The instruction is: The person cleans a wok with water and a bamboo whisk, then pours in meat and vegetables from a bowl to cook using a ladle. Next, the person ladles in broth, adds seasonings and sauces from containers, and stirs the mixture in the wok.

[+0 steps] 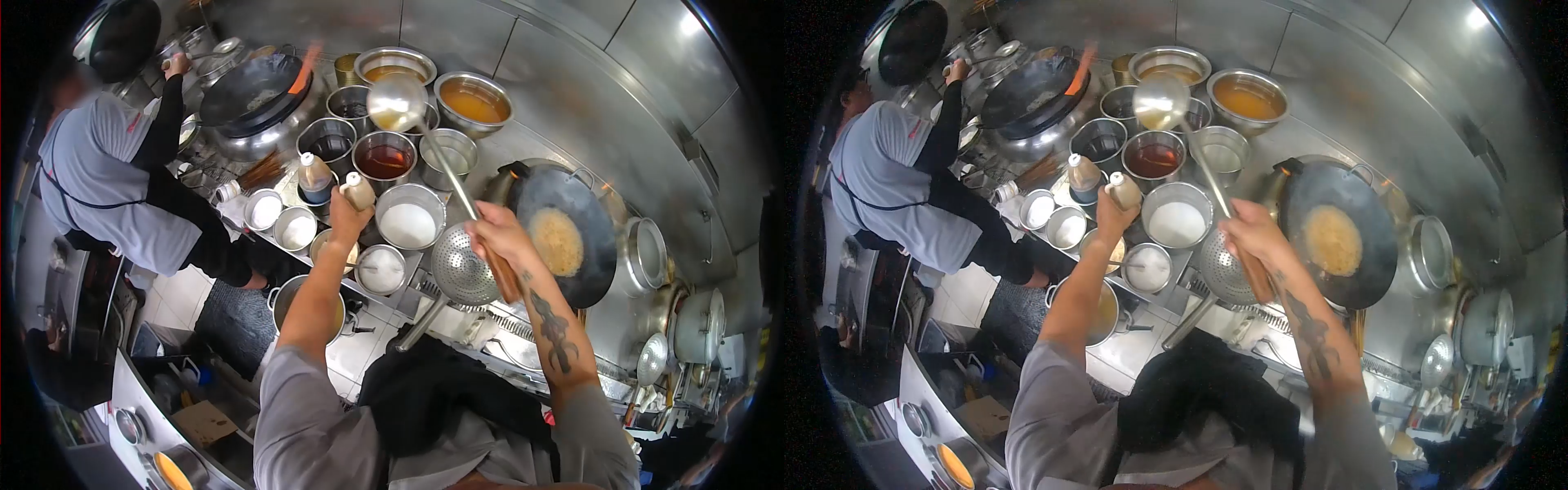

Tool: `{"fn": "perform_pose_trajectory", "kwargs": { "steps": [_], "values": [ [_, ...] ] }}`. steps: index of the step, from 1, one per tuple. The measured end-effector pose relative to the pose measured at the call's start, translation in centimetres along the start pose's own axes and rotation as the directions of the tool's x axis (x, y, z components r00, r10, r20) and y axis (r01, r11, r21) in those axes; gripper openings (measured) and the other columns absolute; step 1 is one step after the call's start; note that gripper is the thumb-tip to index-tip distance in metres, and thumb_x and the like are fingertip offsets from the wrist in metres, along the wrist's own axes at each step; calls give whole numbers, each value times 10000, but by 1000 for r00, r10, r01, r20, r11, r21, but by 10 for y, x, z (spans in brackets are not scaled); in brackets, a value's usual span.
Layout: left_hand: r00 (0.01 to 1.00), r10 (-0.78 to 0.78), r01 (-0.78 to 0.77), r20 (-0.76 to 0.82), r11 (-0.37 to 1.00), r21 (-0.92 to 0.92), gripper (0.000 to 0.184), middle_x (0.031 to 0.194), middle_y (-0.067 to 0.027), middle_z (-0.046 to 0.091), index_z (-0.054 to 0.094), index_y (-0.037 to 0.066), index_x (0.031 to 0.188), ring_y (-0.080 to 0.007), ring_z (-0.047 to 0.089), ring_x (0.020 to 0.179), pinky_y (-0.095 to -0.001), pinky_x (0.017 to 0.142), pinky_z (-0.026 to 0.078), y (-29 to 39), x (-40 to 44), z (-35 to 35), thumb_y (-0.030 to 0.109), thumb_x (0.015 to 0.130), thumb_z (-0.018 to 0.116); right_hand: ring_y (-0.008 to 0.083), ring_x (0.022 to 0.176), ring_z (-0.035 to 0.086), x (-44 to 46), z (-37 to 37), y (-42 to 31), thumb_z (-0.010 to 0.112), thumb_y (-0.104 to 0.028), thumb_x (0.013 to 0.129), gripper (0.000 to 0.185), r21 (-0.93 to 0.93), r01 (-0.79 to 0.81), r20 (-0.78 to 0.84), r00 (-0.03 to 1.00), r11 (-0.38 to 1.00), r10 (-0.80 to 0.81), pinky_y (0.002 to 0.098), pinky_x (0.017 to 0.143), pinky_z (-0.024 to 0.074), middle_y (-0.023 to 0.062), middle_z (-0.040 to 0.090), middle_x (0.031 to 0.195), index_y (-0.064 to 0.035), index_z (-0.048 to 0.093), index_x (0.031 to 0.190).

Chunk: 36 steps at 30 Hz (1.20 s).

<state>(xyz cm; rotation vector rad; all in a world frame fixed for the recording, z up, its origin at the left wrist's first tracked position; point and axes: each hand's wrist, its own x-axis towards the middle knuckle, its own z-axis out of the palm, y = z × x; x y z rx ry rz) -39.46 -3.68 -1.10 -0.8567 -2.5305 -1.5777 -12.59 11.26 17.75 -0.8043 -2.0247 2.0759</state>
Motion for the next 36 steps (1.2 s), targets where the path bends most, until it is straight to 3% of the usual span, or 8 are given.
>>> {"fn": "perform_pose_trajectory", "kwargs": {
  "steps": [2,5,7,9,14,23,28,36],
  "values": [
    [1000,1,-4,19,984,181,809,1141,-257,537,424,-60,1209,-385,566,1030,-423,907,449,1,-8,-11,228,583,847,113,440,511,42,25,-1,561,-54,802,185,-89,13,28,1000,996,-11,268,406,403,34,544,607,26,587,966],
    [959,275,-261,-63,951,168,866,1152,-258,525,312,-94,1330,-396,534,1061,-446,898,450,7,-36,-45,168,661,796,142,472,557,102,57,7,581,-80,780,135,-321,68,44,997,945,-57,290,439,445,72,568,630,24,587,865],
    [996,86,-86,-9,990,-107,798,1112,-228,535,317,-83,1351,-328,552,995,-393,864,460,45,-70,-88,118,717,758,142,459,556,131,75,13,578,-90,780,137,-430,90,80,995,898,-61,300,413,443,63,551,605,20,554,858],
    [991,124,-127,-52,989,-72,727,1074,-195,533,351,-71,1342,-257,540,941,-340,822,455,54,-108,-120,78,743,734,153,454,561,158,86,20,577,-95,779,151,-554,124,101,992,823,-81,312,403,445,69,548,596,25,540,861],
    [984,-167,164,-66,985,-47,722,948,-93,494,333,-56,1359,-180,498,853,-300,774,443,33,-202,-167,38,751,711,201,469,588,192,101,32,574,-93,783,183,-734,165,120,986,659,-114,342,409,458,123,572,622,58,542,881],
    [941,-324,327,-95,945,17,765,912,-58,447,267,-46,1393,-136,484,800,-242,741,446,-1,-264,-174,-21,750,681,138,449,535,177,96,6,586,-62,774,81,-245,-133,117,979,960,166,289,382,427,58,545,611,-4,546,735],
    [932,-346,336,-104,936,-104,761,888,-89,452,286,-76,1379,-177,464,798,-295,709,435,7,-256,-170,10,741,692,120,431,514,161,87,-14,573,-59,785,76,-132,-126,152,977,983,146,283,375,418,41,527,584,-23,542,727],
    [963,-233,237,-133,971,15,794,896,-113,463,288,-82,1378,-219,465,800,-321,714,431,-7,-247,-162,34,710,700,119,424,513,153,80,-24,574,-65,785,89,-73,-90,181,978,993,102,273,367,406,39,520,570,-34,542,708]
  ]
}}
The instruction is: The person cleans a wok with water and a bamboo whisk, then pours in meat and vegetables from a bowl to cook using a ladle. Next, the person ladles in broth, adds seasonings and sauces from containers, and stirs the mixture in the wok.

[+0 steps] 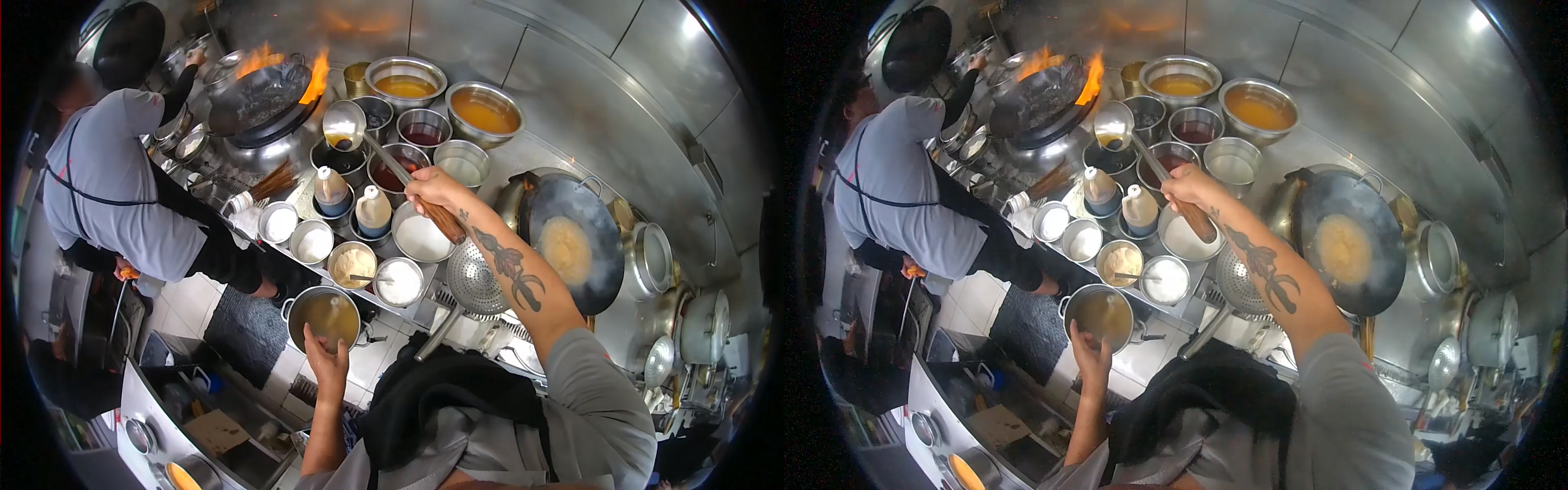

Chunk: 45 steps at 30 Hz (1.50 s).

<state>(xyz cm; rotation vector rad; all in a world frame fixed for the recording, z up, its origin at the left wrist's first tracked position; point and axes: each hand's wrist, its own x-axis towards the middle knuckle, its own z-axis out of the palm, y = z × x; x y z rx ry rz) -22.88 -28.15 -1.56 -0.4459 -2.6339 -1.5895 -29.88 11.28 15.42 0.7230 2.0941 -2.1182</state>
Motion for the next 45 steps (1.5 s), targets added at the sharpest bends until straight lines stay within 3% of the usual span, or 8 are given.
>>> {"fn": "perform_pose_trajectory", "kwargs": {
  "steps": [10,15,23,34,36,39,41,45],
  "values": [
    [955,292,-293,-60,956,-5,834,960,-178,486,271,-116,1365,-284,487,876,-370,777,431,43,89,25,75,698,732,121,422,516,-10,3,5,567,-45,779,100,-13,30,-53,998,999,-31,269,367,407,29,504,560,-33,529,687],
    [921,382,-382,-72,924,21,925,1203,-282,468,234,-126,1374,-367,494,1071,-411,917,415,37,173,61,121,666,776,129,429,521,-11,-2,10,569,-49,779,93,5,15,-43,999,1000,-15,275,380,413,38,515,565,-25,533,697],
    [966,254,-239,-57,953,186,1073,1251,-325,463,245,-122,1352,-456,430,1175,-449,1021,352,34,285,129,271,569,864,142,429,525,-24,-5,18,579,-52,771,97,65,-8,-77,997,998,13,288,382,416,48,525,566,-17,538,690],
    [982,170,-127,-79,915,383,925,1038,-228,606,470,-25,1178,-410,571,982,-477,835,463,40,302,161,391,471,897,134,482,515,-138,-71,48,560,-43,823,53,507,78,-93,995,859,-36,287,413,408,59,538,637,2,548,797],
    [929,344,-307,-135,922,236,880,1035,-205,611,491,-5,1154,-394,583,963,-470,835,467,-3,324,184,341,457,903,124,490,517,-190,-82,55,553,-35,826,50,469,95,-222,975,878,13,270,417,404,52,535,640,13,563,832],
    [967,226,-235,-120,970,-68,765,1031,-203,594,468,-4,1110,-377,580,969,-427,883,459,-9,329,195,241,510,874,106,492,514,-264,-97,73,543,-25,825,90,268,94,-423,906,959,30,249,425,403,36,531,644,29,578,889],
    [945,297,-292,-137,955,55,754,1080,-210,565,440,-18,1118,-347,576,978,-422,888,460,-10,335,195,200,537,869,88,479,502,-305,-98,82,531,-23,821,193,77,25,-581,814,997,24,230,438,408,14,529,647,35,595,995],
    [910,353,-374,-216,925,-68,749,1054,-192,593,495,-37,1123,-284,600,936,-398,857,491,20,356,173,250,551,884,137,495,550,-359,-117,116,534,-40,766,341,-209,-202,-732,681,957,-16,292,474,462,62,549,636,34,592,1094]
  ]
}}
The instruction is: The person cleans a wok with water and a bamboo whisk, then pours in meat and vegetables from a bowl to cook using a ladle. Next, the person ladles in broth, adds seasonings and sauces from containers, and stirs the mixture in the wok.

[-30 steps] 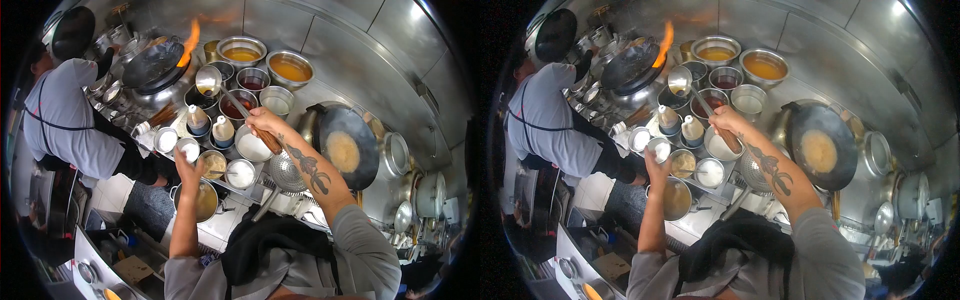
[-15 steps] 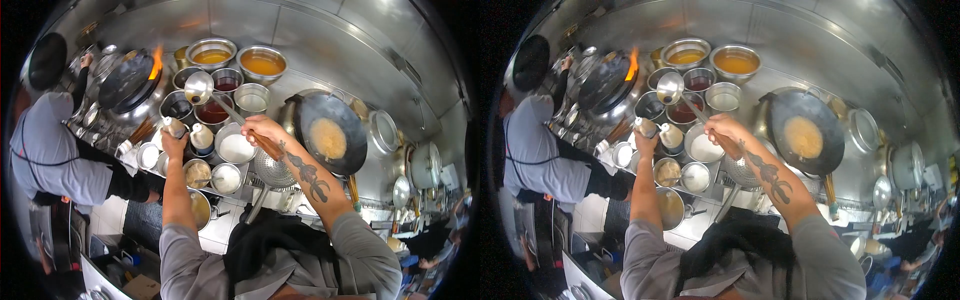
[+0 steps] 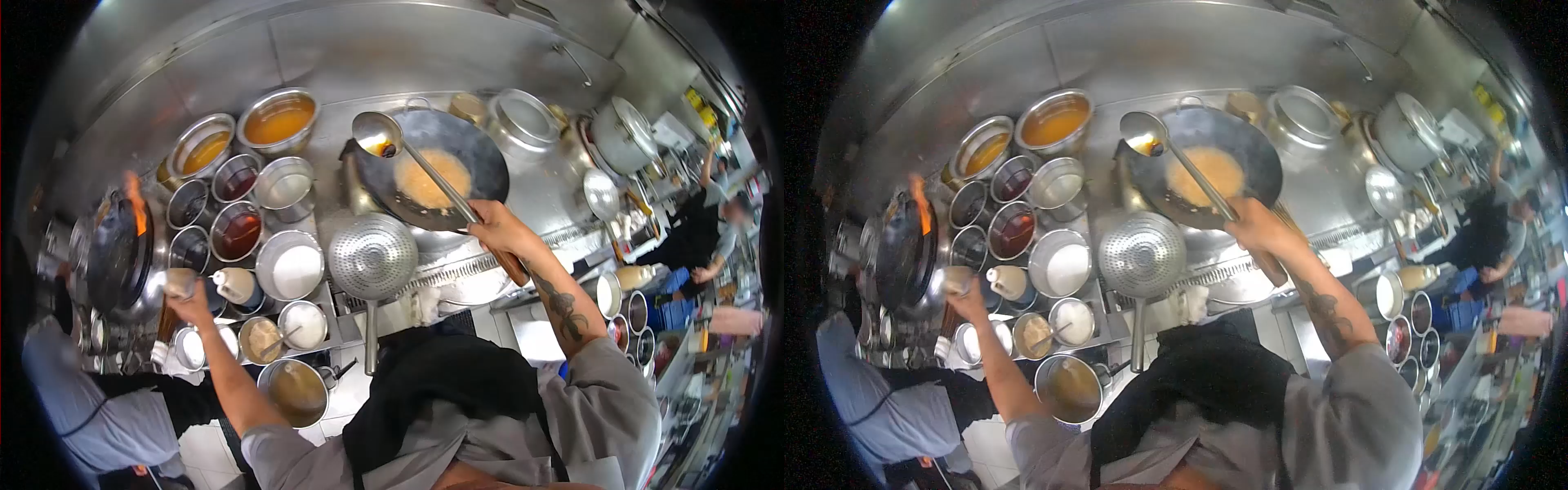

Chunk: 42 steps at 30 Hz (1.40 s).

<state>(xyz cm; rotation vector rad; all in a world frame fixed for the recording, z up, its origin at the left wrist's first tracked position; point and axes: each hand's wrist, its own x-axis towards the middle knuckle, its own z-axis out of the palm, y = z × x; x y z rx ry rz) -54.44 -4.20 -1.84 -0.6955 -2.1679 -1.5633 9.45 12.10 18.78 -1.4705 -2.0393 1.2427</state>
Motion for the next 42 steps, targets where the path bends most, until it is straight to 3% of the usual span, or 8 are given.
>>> {"fn": "perform_pose_trajectory", "kwargs": {
  "steps": [2,10,14,21,27,35,39,42],
  "values": [
    [998,55,-54,-1,990,128,747,1033,-181,613,515,-43,1115,-256,609,917,-378,838,496,42,25,-20,288,562,890,147,497,555,-7,-12,19,540,-48,757,358,-45,-15,-54,998,999,13,301,478,465,72,554,627,35,589,1101],
    [987,153,-114,42,868,-483,671,1161,-116,580,474,-9,1264,-202,586,986,-337,860,496,232,56,-88,41,682,802,183,537,593,24,-28,117,526,-99,767,214,-310,13,-223,971,951,-86,342,510,476,104,579,622,39,582,920],
    [984,132,-49,122,849,-525,683,1182,-103,567,457,15,1298,-195,571,1019,-330,890,480,296,27,-96,-33,690,765,204,532,595,1,-52,134,547,-125,753,186,135,-108,35,994,985,104,337,498,482,117,578,633,49,582,810],
    [929,248,-63,275,837,-544,708,1173,-101,557,437,10,1309,-184,570,1011,-316,892,465,363,-48,-57,-40,682,761,165,455,528,12,-52,150,533,-95,815,129,-5,-158,-72,985,987,157,310,434,443,57,526,577,28,548,780],
    [893,269,-33,360,838,-545,704,1109,-103,574,459,6,1263,-182,588,957,-308,846,482,421,-113,-14,6,645,795,162,478,547,-17,-84,167,546,-125,809,147,451,-243,250,958,859,140,310,422,436,39,519,600,22,554,804],
    [772,363,-135,521,896,-424,725,1077,-101,564,453,-1,1220,-186,578,936,-313,841,474,454,-160,37,112,603,817,428,819,631,11,-53,196,557,-124,787,285,-252,78,-68,993,965,-98,446,721,509,328,614,840,113,579,943],
    [719,429,-266,547,897,-353,756,1072,-149,596,445,5,1238,-248,609,947,-359,847,482,454,-175,64,178,597,807,357,761,650,-27,-94,190,543,-146,785,273,198,-141,290,954,970,79,433,672,502,265,618,743,71,587,945],
    [643,473,-372,603,880,-295,789,1051,-225,601,437,-11,1242,-343,615,955,-401,841,481,460,-188,72,199,576,804,257,606,613,-38,-109,204,538,-137,783,232,-78,-48,137,989,996,58,389,580,491,173,591,670,63,572,896]
  ]
}}
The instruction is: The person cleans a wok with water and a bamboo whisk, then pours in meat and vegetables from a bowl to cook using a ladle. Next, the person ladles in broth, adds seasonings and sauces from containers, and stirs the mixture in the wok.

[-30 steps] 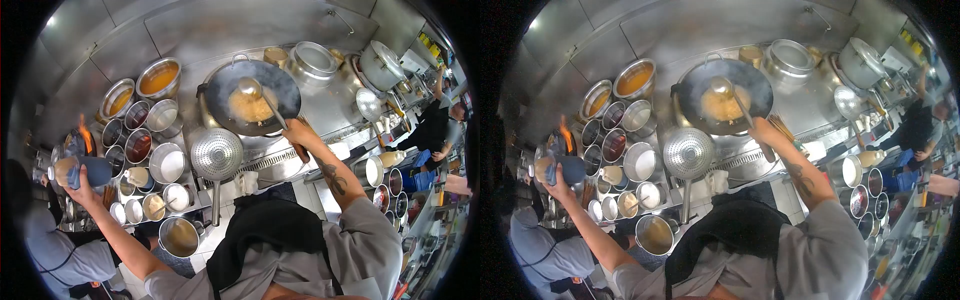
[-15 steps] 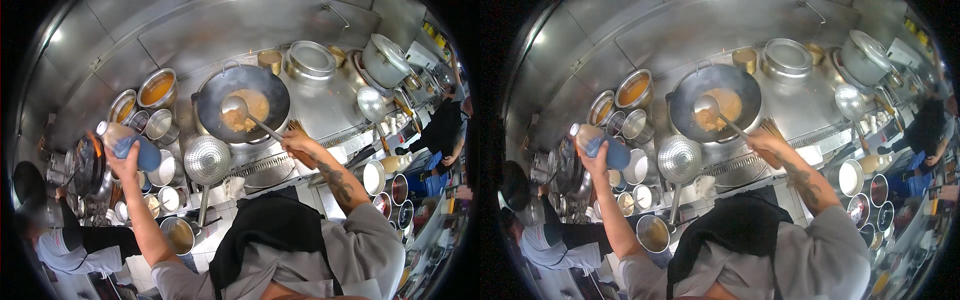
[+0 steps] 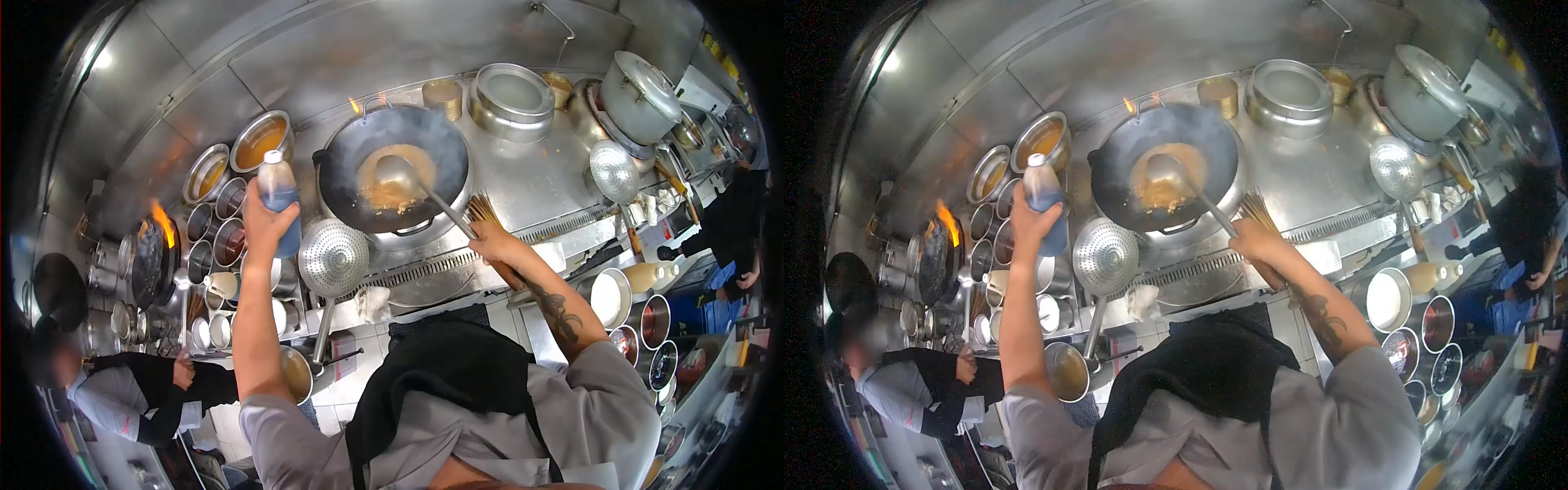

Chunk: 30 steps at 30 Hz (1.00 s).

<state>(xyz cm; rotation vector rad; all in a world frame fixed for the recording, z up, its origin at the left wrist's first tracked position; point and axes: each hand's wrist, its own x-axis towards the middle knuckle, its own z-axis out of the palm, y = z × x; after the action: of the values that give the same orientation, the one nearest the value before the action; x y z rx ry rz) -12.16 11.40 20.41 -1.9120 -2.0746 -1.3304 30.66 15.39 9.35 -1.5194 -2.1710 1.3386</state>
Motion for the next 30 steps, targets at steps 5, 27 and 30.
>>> {"fn": "perform_pose_trajectory", "kwargs": {
  "steps": [5,27,30],
  "values": [
    [980,161,-184,117,955,231,791,995,-266,592,444,-13,1232,-424,595,867,-471,783,476,-9,-2,32,205,562,804,180,508,551,-1,12,17,547,-99,786,194,-113,263,-331,899,958,-286,334,501,461,96,536,632,51,558,909],
    [921,-134,-144,365,756,639,773,976,-204,589,426,44,1157,-362,626,886,-413,767,521,-2,-3,103,297,553,838,150,496,556,-55,-11,-70,524,-59,805,290,399,144,-18,989,906,-150,295,473,444,41,537,636,46,551,1074],
    [948,-137,30,288,937,348,755,1001,-225,609,443,19,1150,-374,632,892,-412,782,517,-13,-1,89,293,561,828,298,608,618,-45,-8,-70,558,-83,789,270,73,229,-116,969,971,-219,390,576,487,160,601,695,53,540,1022]
  ]
}}
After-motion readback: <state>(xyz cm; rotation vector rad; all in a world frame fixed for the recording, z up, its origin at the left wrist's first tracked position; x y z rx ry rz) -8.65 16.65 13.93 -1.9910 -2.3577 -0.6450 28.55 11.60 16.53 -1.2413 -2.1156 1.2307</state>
